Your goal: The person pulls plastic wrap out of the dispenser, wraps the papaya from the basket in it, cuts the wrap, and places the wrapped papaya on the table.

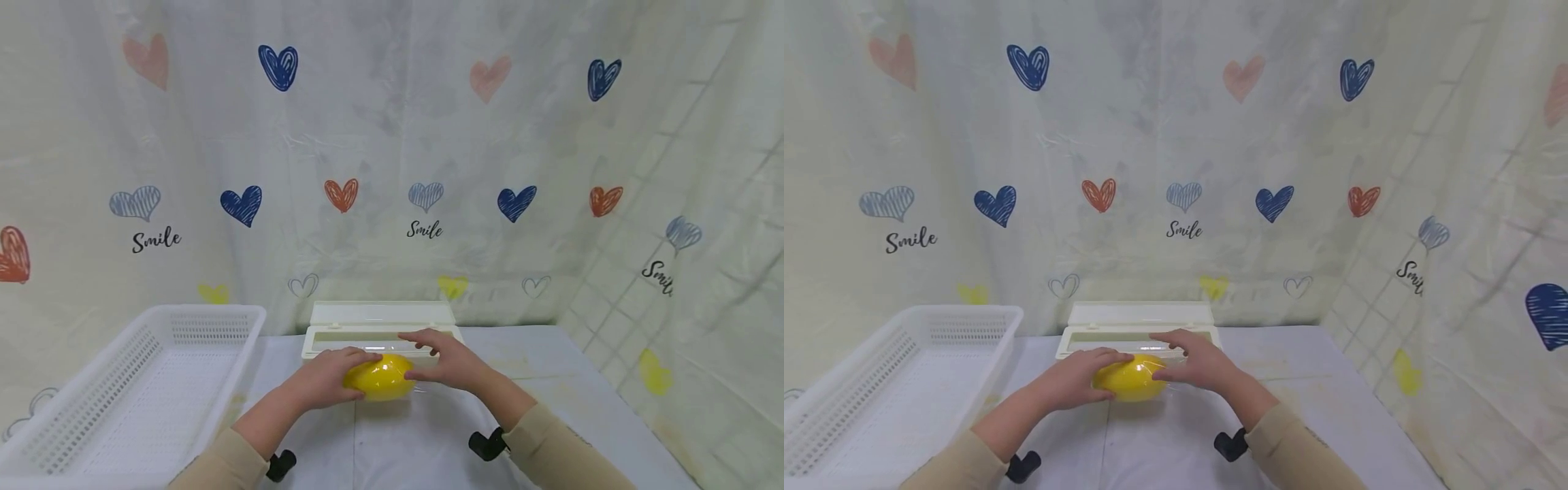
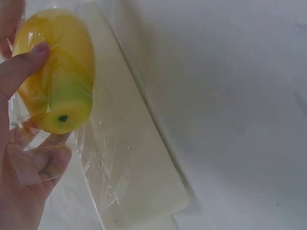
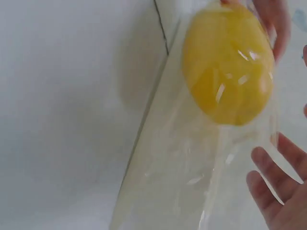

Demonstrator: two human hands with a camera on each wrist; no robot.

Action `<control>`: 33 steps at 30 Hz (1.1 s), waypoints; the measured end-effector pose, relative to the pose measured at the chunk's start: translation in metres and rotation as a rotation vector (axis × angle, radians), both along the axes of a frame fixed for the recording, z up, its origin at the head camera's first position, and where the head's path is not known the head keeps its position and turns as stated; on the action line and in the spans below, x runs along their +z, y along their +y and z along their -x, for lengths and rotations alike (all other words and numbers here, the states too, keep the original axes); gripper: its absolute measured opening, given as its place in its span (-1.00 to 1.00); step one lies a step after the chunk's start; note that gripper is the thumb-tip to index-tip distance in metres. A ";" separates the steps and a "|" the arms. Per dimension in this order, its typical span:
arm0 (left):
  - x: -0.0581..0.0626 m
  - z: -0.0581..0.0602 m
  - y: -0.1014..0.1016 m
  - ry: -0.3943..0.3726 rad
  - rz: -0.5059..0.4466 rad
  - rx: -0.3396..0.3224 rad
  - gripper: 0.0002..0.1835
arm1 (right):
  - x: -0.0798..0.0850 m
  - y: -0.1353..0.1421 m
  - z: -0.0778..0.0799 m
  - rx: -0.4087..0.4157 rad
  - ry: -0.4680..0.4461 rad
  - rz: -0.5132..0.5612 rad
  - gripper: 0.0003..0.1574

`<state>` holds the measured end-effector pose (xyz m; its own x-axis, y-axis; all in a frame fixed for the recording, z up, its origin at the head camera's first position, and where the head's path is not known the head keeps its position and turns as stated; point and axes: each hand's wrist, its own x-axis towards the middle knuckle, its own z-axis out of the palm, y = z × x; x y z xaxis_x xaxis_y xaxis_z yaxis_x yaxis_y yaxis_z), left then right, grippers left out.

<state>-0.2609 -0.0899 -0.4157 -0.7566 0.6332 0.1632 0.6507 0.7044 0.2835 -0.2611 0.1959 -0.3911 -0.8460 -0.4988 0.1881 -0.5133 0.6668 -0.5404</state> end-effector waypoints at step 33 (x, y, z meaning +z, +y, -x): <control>0.010 -0.002 -0.013 0.086 -0.060 0.094 -0.18 | -0.013 -0.021 0.004 0.074 0.125 -0.120 -0.14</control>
<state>-0.2591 -0.1031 -0.4059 -0.7939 0.5470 0.2654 0.6061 0.7469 0.2735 -0.2651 0.1753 -0.4044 -0.7799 -0.5843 0.2244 -0.6215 0.6805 -0.3882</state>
